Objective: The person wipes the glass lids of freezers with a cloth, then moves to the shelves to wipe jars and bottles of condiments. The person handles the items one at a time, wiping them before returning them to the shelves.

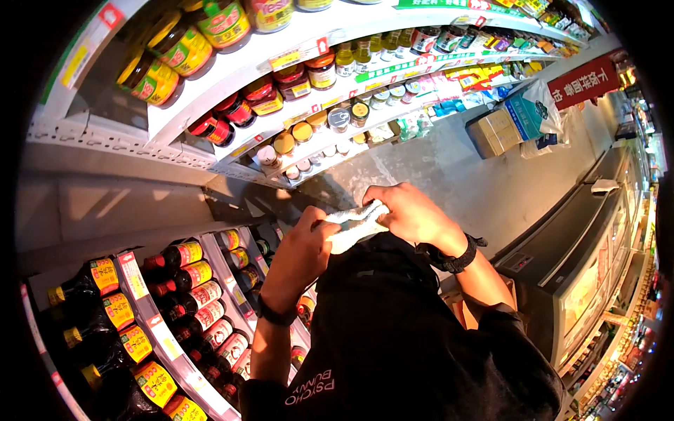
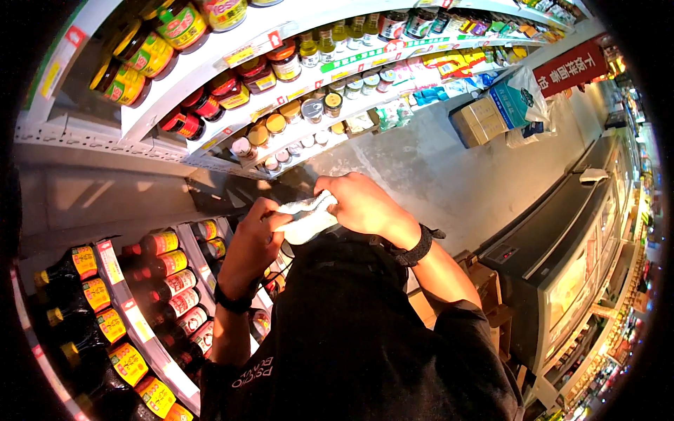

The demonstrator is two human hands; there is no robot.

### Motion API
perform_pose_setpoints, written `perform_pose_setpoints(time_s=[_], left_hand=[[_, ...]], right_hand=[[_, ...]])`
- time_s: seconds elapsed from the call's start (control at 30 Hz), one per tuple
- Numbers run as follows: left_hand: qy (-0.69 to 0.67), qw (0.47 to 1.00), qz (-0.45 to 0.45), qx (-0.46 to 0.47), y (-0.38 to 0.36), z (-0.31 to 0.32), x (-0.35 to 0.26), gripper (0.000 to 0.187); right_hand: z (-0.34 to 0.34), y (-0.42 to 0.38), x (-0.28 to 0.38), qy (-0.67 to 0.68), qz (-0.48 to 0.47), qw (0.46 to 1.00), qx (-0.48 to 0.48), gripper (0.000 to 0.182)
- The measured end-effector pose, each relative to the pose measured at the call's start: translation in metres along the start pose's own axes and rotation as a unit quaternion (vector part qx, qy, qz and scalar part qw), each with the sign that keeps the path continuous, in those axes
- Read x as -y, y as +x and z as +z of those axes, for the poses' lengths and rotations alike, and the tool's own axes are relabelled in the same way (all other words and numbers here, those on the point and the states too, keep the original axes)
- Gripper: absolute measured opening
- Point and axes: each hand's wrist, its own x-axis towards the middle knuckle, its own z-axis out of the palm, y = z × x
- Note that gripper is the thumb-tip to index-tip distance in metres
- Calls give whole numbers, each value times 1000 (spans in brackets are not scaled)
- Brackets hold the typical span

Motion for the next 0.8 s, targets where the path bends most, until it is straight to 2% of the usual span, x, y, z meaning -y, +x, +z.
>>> perform_pose_setpoints(time_s=[0.03,0.07,0.13,0.17,0.2,0.27,0.3,0.37,0.4,0.43,0.47,0.5,0.53,0.6,0.67,0.73,0.8], left_hand=[[3,1000,0,3,3,5,-2,15],[17,999,8,-38,11,7,-25,16],[28,990,27,-137,16,20,-20,22],[17,986,13,-163,23,22,-40,27],[15,986,12,-163,25,32,-31,27],[-43,985,-69,-150,34,37,-50,25],[-39,986,-70,-149,39,43,-60,25],[-164,963,-186,-106,51,55,-78,25],[-162,963,-187,-106,55,61,-80,25],[-174,969,-172,-34,58,66,-79,26],[-184,970,-157,39,60,68,-78,27],[-107,974,-156,121,65,66,-77,28],[-106,974,-161,124,67,69,-80,28],[-126,989,-60,56,74,78,-83,25],[-135,989,-48,31,80,84,-83,23],[-360,909,-208,1,89,83,-89,22],[-369,903,-220,5,100,80,-88,19]], right_hand=[[-3,-2,-6,4,0,1000,-2,30],[-19,-17,-11,18,-12,1000,-2,29],[-21,-17,-23,22,-21,1000,0,28],[-41,-32,-23,45,-29,999,7,28],[-36,-27,-32,57,-34,998,19,27],[-51,-35,-40,77,-31,996,20,27],[-58,-38,-46,92,-25,995,23,27],[-71,-44,-54,85,-22,995,37,27],[-76,-46,-60,75,-18,996,53,26],[-73,-49,-74,109,-80,991,3,25],[-75,-50,-83,112,-82,990,4,25],[-76,-52,-92,114,-98,988,-22,24],[-79,-53,-97,116,-114,985,-49,24],[-91,-55,-99,124,-102,985,-65,26],[-101,-57,-99,149,-42,986,-54,28],[-104,-55,-100,192,-36,979,-60,27],[-107,-52,-99,240,42,970,-14,34]])
